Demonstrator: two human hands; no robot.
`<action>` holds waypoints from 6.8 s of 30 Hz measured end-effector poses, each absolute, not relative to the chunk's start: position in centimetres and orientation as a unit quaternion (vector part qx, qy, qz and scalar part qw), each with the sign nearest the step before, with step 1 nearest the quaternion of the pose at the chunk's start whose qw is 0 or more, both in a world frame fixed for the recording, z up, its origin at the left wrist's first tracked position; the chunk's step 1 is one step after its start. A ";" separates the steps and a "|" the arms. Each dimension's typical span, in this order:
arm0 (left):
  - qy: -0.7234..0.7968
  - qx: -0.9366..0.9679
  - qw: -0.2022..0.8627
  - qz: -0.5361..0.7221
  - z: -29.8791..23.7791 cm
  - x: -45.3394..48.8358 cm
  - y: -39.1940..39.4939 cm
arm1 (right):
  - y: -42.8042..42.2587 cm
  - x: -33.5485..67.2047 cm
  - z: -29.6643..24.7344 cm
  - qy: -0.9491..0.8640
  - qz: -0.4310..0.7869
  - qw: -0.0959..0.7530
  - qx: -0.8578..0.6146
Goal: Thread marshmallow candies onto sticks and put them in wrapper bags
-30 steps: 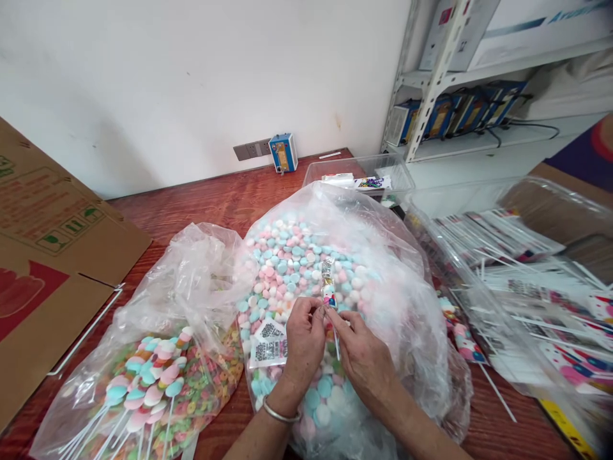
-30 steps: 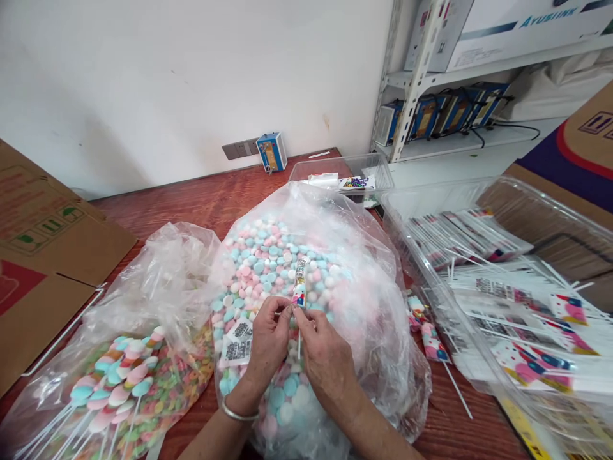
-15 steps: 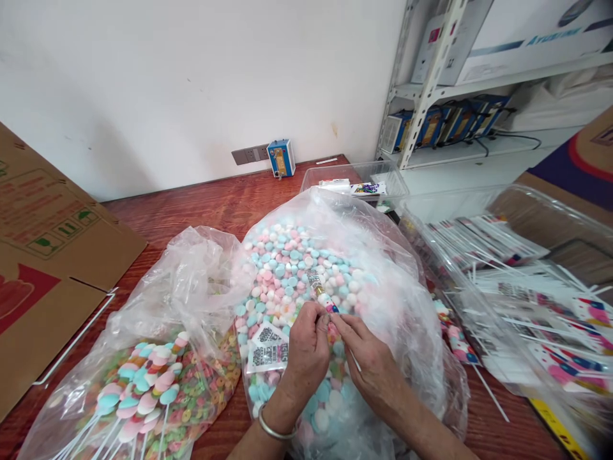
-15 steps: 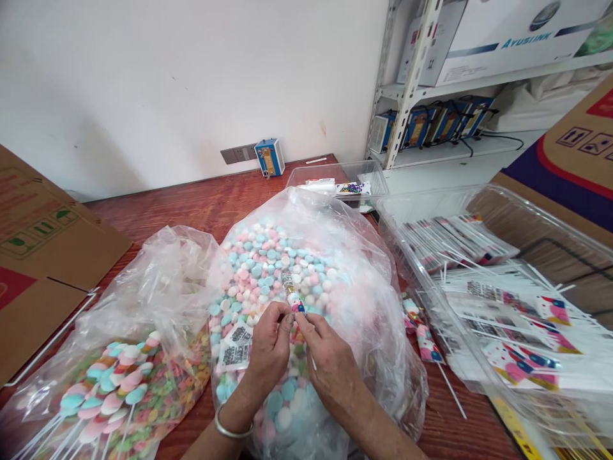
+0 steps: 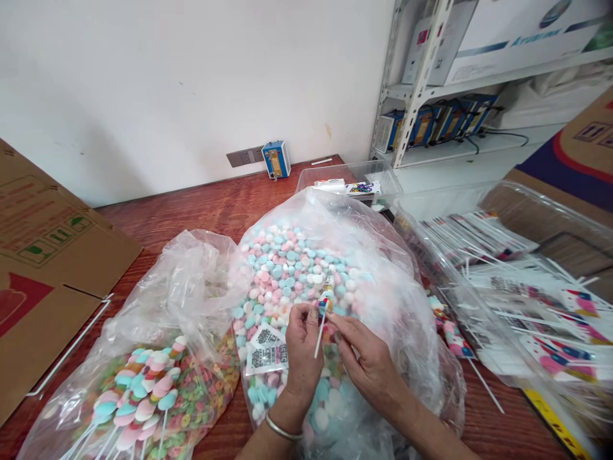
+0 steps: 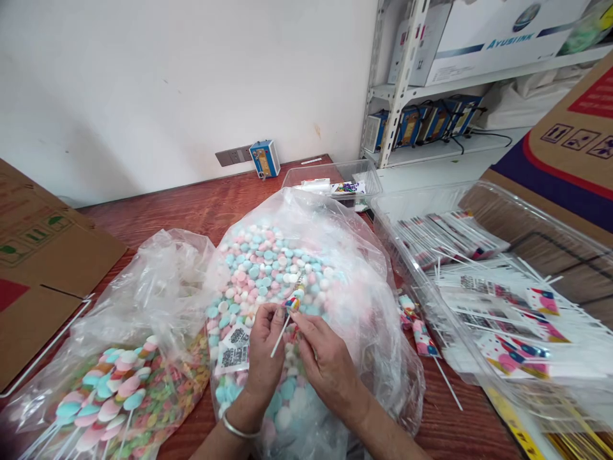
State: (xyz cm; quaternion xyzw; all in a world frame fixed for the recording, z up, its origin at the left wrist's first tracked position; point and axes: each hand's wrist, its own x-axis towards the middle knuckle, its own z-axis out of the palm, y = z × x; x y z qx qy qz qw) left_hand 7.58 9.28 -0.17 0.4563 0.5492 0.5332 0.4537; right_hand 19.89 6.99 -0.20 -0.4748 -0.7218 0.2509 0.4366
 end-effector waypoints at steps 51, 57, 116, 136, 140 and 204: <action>0.353 -0.048 0.750 0.558 2.6 7.5 12.2 | 7.0 20.2 0.1 -0.819 0.026 0.447 -0.359; 0.357 -0.011 0.762 0.540 2.7 8.0 11.3 | 6.1 20.2 0.2 -0.788 0.034 0.452 -0.416; 0.365 0.081 0.758 0.534 2.4 7.1 9.6 | 5.4 19.4 0.2 -0.766 0.067 0.457 -0.447; 0.579 0.619 0.308 0.432 1.4 5.8 7.5 | 5.9 19.7 1.1 -0.779 0.061 0.385 -0.491; 0.559 0.610 0.338 0.448 1.7 5.6 7.6 | 5.9 20.3 1.3 -0.801 0.057 0.395 -0.447; 0.553 0.581 0.383 0.459 2.2 6.1 7.2 | 7.1 20.0 0.2 -0.811 -0.017 0.376 -0.449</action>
